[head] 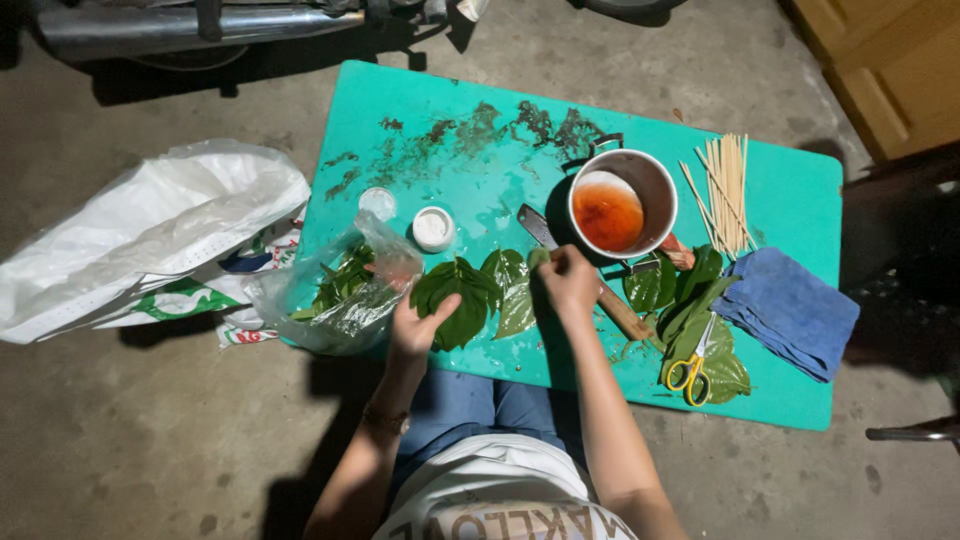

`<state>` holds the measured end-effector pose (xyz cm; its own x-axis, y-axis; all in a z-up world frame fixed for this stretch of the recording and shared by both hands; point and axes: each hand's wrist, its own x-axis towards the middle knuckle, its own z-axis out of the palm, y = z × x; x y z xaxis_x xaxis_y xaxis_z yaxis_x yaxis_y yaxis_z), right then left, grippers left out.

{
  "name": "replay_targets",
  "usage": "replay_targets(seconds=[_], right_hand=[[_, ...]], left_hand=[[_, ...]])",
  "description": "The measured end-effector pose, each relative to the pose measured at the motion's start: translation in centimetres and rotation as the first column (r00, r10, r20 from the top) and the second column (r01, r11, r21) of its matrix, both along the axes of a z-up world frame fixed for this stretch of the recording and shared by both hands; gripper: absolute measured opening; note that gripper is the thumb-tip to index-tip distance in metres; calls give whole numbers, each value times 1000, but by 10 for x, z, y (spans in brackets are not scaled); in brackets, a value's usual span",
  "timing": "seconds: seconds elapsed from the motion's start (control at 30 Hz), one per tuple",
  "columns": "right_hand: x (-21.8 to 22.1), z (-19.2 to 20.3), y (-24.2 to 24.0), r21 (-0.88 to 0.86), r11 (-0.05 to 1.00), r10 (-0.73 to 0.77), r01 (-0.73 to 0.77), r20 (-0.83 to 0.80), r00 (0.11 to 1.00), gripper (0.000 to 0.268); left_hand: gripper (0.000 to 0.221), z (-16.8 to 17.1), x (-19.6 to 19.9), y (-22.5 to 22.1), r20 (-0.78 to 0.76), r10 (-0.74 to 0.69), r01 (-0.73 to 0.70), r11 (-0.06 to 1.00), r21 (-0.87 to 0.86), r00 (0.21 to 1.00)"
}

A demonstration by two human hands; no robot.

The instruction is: The person handles green leaves, wipes a teal table with a blue cloth, and unpacks various items from a white sack including a papaya, a green fruit, and a plastic bag of white contents. The person places these items on the table.

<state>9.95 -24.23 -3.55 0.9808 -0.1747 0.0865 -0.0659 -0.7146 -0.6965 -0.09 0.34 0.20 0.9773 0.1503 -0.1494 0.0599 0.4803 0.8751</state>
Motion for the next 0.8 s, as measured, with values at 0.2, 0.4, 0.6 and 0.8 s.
replay_targets(seconds=[0.2,0.4,0.6,0.8], right_hand=[[-21,-12,-43,710,704,104,-14,-84,991,17],[-46,9,-25,922,386,288,-24,-96,953,23],[-57,49,-3,894,440,364,-85,-92,927,26],[-52,54,5,858,500,377,-123,-87,922,26]], left_hand=[[33,0,-2,-5,-49,-157,149,979,-140,986],[57,17,18,-53,51,-337,338,901,-273,940],[63,12,27,-59,127,-208,185,968,169,970],[40,-6,15,-31,89,-312,315,949,-23,946]])
